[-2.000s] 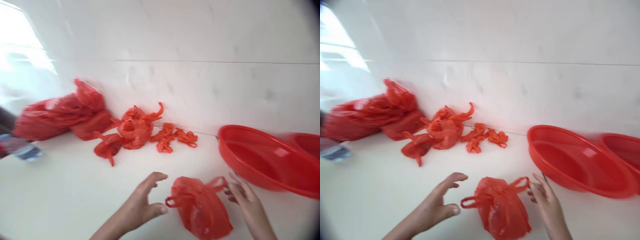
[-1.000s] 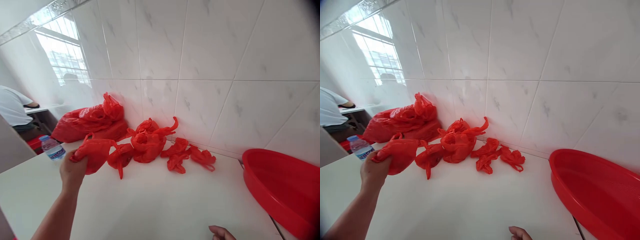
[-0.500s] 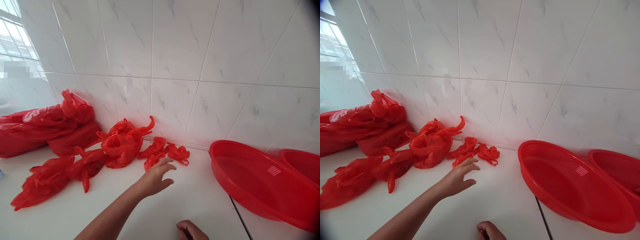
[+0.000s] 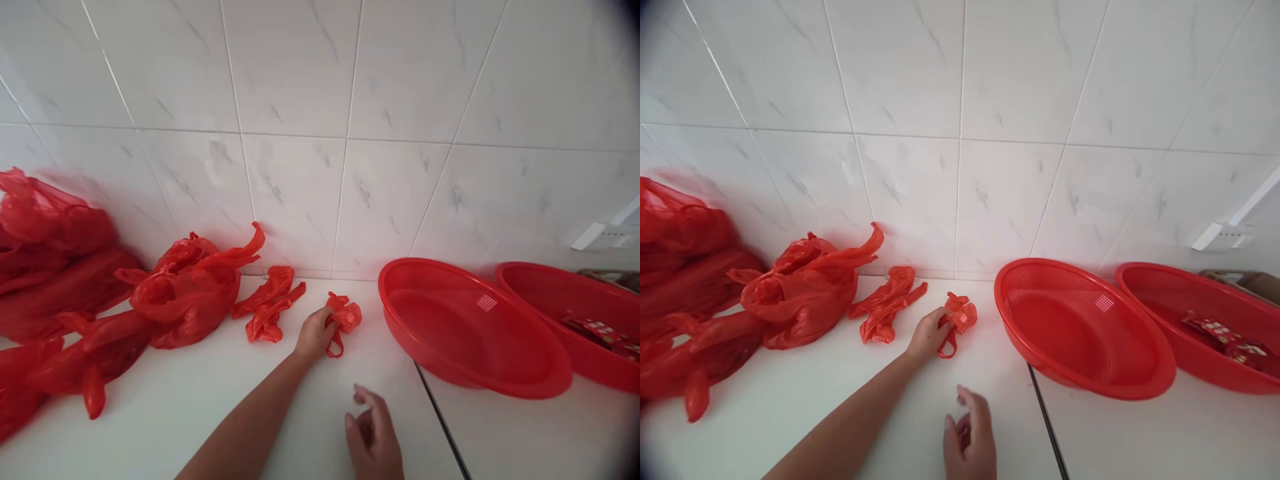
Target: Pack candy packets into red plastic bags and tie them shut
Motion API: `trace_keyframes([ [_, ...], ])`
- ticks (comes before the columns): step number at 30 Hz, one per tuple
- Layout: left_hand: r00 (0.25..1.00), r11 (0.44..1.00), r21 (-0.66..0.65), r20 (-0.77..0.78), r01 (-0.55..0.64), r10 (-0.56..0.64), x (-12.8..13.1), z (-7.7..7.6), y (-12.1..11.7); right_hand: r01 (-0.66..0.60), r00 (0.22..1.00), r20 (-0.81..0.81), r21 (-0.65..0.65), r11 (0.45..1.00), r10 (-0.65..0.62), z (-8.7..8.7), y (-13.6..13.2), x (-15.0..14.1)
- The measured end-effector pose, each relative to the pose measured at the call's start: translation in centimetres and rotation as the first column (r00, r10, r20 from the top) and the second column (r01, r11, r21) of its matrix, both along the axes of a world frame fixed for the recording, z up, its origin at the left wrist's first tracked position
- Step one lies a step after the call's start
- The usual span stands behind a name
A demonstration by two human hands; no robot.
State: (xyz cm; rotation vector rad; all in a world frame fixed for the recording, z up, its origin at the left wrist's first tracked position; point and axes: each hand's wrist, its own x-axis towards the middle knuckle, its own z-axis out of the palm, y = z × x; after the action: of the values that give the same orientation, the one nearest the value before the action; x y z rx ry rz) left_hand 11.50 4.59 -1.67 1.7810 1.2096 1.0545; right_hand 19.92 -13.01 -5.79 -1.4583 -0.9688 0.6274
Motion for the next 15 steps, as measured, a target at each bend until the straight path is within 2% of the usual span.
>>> trace_keyframes([
  [2,0.994,0.998,-0.061,0.107,-0.033,0.039,-0.5,-0.2,-2.4,0.054,0.993,-0.108,0.001,0.999,-0.054,1.2,0.2,0.7],
  [3,0.986,0.995,-0.089,0.159,-0.041,0.055,-0.7,-0.1,-3.9,0.039,0.985,-0.166,-0.009,0.999,-0.04,1.7,0.2,0.9],
  [5,0.965,0.991,-0.129,0.257,-0.021,0.053,-1.1,0.1,-7.0,-0.077,0.963,-0.26,-0.005,0.997,0.073,2.5,0.2,0.9],
  [7,0.944,0.987,-0.15,0.33,0.056,-0.003,-1.6,0.6,-9.9,-0.199,0.937,-0.294,-0.014,0.98,0.186,3.1,0.0,0.8],
  [9,0.896,0.97,-0.197,0.441,0.144,-0.043,-2.4,1.2,-12.0,-0.254,0.929,-0.293,-0.067,0.965,0.224,3.6,-0.3,0.7],
  [10,0.85,0.958,-0.236,0.527,0.164,-0.016,-3.0,1.5,-12.5,-0.26,0.931,-0.292,-0.108,0.96,0.22,3.8,-0.5,0.7],
  [12,0.719,0.939,-0.312,0.685,0.145,0.116,-4.9,2.2,-12.7,-0.293,0.927,-0.291,-0.175,0.94,0.235,4.3,-0.8,1.1],
  [14,0.603,0.93,-0.361,0.759,0.075,0.246,-7.4,2.9,-12.1,-0.338,0.919,-0.284,-0.211,0.917,0.273,4.7,-1.2,1.5],
  [15,0.586,0.93,-0.366,0.762,0.039,0.276,-8.7,3.3,-11.8,-0.345,0.918,-0.278,-0.216,0.913,0.282,4.8,-1.4,1.7],
])
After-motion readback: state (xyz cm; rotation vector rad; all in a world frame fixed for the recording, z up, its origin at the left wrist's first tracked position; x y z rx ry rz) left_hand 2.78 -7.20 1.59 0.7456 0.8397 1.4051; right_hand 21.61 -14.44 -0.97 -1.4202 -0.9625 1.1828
